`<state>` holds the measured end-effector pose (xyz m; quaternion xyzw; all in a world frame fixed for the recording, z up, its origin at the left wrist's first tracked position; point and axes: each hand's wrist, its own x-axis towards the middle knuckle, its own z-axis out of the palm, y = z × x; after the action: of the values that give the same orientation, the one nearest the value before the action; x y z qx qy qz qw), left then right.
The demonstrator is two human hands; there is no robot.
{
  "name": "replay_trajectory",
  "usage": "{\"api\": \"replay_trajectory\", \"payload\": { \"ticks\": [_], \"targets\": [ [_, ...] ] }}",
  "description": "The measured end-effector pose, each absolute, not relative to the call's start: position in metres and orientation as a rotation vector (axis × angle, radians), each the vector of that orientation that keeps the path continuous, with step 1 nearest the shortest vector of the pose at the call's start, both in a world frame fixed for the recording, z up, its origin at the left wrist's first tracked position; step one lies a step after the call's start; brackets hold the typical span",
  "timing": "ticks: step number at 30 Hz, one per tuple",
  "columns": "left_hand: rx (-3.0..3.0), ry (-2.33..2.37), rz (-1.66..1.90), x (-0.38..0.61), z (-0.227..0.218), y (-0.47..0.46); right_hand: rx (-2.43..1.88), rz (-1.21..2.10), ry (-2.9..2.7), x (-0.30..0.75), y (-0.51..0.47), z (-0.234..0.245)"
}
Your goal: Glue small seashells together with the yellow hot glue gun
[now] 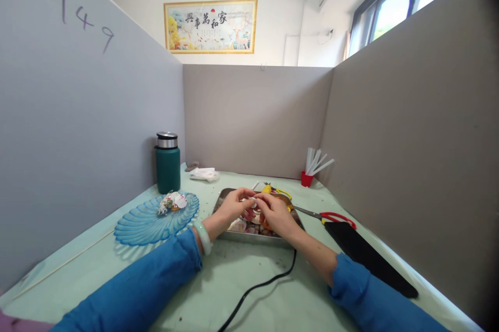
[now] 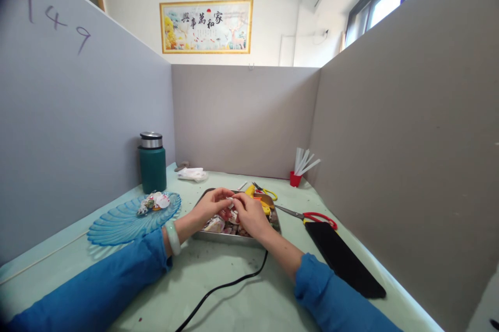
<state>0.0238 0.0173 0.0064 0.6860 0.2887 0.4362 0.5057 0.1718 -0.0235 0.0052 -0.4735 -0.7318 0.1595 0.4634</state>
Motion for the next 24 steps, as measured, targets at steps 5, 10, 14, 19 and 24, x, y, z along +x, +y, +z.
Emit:
{"api": "replay_trajectory", "payload": {
  "ticks": [5, 10, 14, 19, 24],
  "targets": [
    [1.636, 0.669, 1.058, 0.0238, 0.0072, 0.0162, -1.150, 0.398, -1.816, 0.1700, -0.0255, 0.0065],
    [1.631, 0.648, 1.045, 0.0234, 0.0055, 0.0172, -1.152, 0.396, -1.828, 0.1700, -0.0262, 0.0072],
    [1.631, 0.664, 1.061, 0.0238, 0.0060, 0.0167, -1.141, 0.346, -1.841, 0.1702, -0.0258, 0.0063],
    [1.638, 0.691, 1.065, 0.0248, 0.0073, 0.0156, -1.176, 0.207, -1.851, 0.1692, -0.0258, 0.0049],
    [1.650, 0.683, 1.061, 0.0251, 0.0091, 0.0134, -1.226, 0.066, -1.883, 0.1687, -0.0269, 0.0036]
  ]
}}
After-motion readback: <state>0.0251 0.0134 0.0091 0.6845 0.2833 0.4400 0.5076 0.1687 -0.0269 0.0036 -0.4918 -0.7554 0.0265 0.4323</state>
